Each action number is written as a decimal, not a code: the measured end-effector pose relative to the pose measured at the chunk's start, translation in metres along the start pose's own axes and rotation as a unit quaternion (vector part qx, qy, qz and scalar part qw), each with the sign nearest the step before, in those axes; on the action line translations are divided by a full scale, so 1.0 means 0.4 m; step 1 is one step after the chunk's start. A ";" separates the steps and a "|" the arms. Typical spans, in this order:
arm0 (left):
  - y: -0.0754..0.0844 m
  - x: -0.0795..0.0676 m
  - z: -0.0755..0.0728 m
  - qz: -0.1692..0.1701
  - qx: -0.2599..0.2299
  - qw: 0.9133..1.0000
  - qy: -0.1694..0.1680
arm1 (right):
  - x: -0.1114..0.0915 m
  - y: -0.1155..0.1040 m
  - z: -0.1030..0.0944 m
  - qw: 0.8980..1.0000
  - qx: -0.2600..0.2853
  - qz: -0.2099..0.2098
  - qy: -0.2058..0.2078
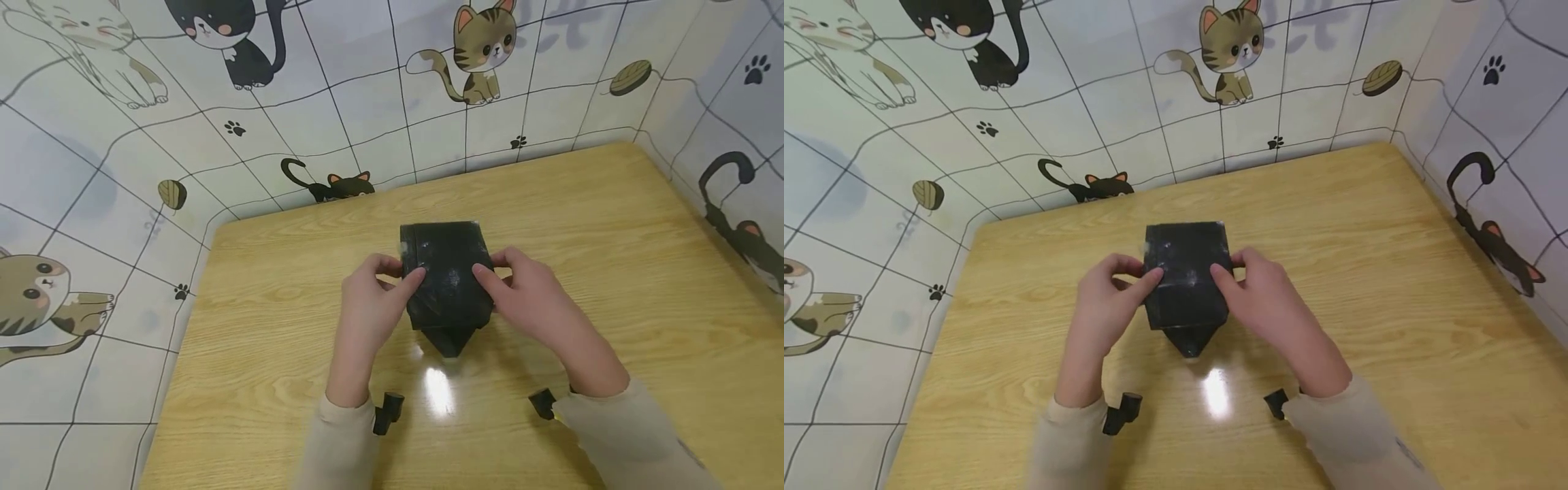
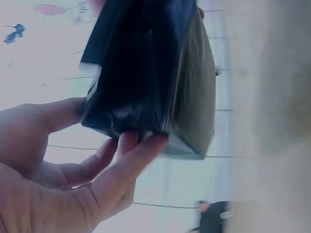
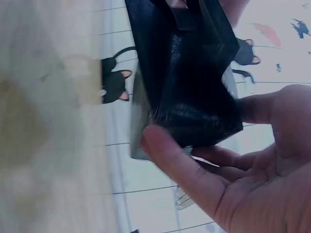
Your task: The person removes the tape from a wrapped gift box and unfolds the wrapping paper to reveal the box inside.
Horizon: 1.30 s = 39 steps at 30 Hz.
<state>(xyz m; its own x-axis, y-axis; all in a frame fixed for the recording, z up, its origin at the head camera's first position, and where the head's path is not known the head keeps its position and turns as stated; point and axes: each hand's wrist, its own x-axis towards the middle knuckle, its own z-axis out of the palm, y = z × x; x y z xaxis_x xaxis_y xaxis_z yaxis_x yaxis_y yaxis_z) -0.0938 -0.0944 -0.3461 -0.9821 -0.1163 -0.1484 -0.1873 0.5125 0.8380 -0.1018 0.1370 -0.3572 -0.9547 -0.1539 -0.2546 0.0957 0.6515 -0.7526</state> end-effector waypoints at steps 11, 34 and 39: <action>-0.126 0.007 0.077 -0.009 -0.006 0.997 -0.071 | 0.041 0.044 0.055 0.996 -0.089 0.000 -0.019; -0.140 0.049 0.107 -0.001 -0.069 0.997 -0.046 | 0.055 0.000 0.133 0.981 -0.190 -0.029 0.033; -0.120 0.048 0.098 0.002 -0.105 0.994 -0.038 | 0.068 0.007 0.091 0.982 -0.182 -0.009 0.040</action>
<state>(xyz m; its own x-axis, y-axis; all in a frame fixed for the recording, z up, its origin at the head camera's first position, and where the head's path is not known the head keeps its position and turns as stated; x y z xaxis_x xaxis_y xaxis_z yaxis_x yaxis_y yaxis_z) -0.1043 -0.0878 -0.4097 -0.9832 -0.0454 -0.1770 -0.1821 0.3230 0.9287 -0.1171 0.1075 -0.3884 -0.9757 -0.1186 -0.1844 -0.0144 0.8738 -0.4861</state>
